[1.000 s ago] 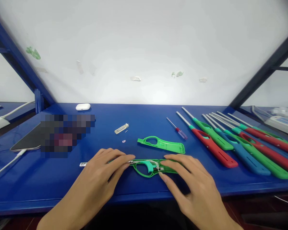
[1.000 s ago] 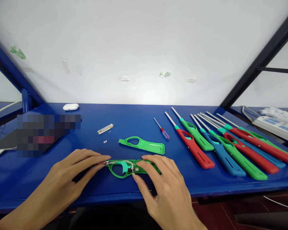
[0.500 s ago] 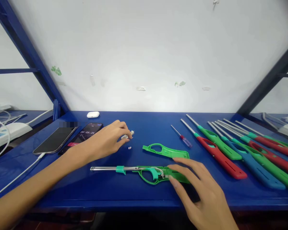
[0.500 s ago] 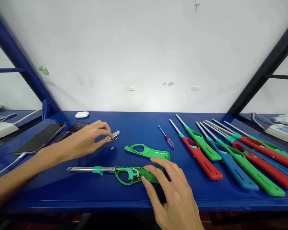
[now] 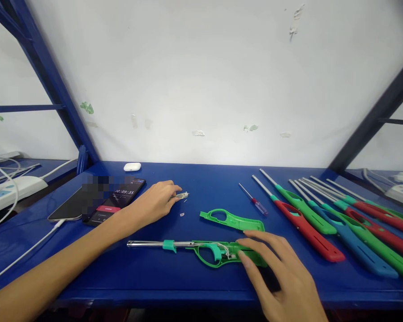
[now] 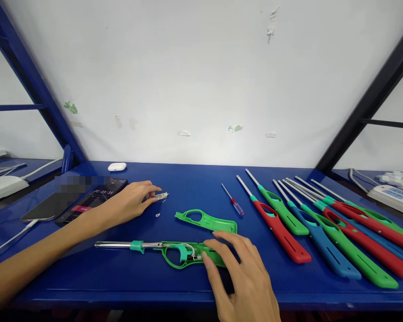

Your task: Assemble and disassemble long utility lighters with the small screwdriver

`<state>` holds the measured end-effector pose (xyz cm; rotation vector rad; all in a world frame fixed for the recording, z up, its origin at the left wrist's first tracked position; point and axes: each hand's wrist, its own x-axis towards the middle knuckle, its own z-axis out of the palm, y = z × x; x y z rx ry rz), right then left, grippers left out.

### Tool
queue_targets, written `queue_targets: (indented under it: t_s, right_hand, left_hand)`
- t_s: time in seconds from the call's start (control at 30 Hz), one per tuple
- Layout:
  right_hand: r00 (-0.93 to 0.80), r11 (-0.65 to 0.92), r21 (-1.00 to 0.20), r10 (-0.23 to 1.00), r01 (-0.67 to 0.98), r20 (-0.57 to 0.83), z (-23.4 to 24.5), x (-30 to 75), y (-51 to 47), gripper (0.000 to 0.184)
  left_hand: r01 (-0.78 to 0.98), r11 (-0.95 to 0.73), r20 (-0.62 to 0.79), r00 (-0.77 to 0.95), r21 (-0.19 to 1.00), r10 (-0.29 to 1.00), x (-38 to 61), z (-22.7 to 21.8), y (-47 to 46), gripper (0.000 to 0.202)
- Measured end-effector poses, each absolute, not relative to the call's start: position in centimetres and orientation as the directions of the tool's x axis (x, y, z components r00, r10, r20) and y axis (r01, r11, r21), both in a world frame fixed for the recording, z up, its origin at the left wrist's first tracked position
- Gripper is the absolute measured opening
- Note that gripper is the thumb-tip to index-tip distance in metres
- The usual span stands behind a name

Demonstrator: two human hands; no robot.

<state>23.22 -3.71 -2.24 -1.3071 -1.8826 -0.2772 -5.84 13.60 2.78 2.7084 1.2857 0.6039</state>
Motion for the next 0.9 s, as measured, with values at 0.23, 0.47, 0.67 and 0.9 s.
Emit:
queue_targets:
  t_s: [0.23,0.47,0.67,0.9]
  right_hand:
    - [-0.005,0.399,-0.355,0.671,0.846,0.741,-2.2,23.3,-3.9,0.016]
    - [-0.024,0.399,-0.326,0.663,0.857,0.748,-2.9,23.6,-3.9,0.016]
    - [0.005,0.415,-0.407,0.695,0.814,0.719,-2.1,23.3,-3.8,0.019]
    - [-0.115,0.643,-0.539,0.694,0.544,0.711,-0.3,22.5,-4.3,0.033]
  left_hand:
    - [0.521,-0.586,0.343,0.492,0.621,0.8,-4.8,7.1,10.2,0.031]
    - [0.174,-0.459,0.304,0.544,0.871,0.782,-3.7,8.0,8.6,0.032]
    - [0.084,-0.366,0.265,0.544,0.927,0.797,-2.9,7.3,7.3,0.029]
    - [0.04,-0.579,0.408,0.67,0.814,0.62,3.2,4.3,-0.3,0.023]
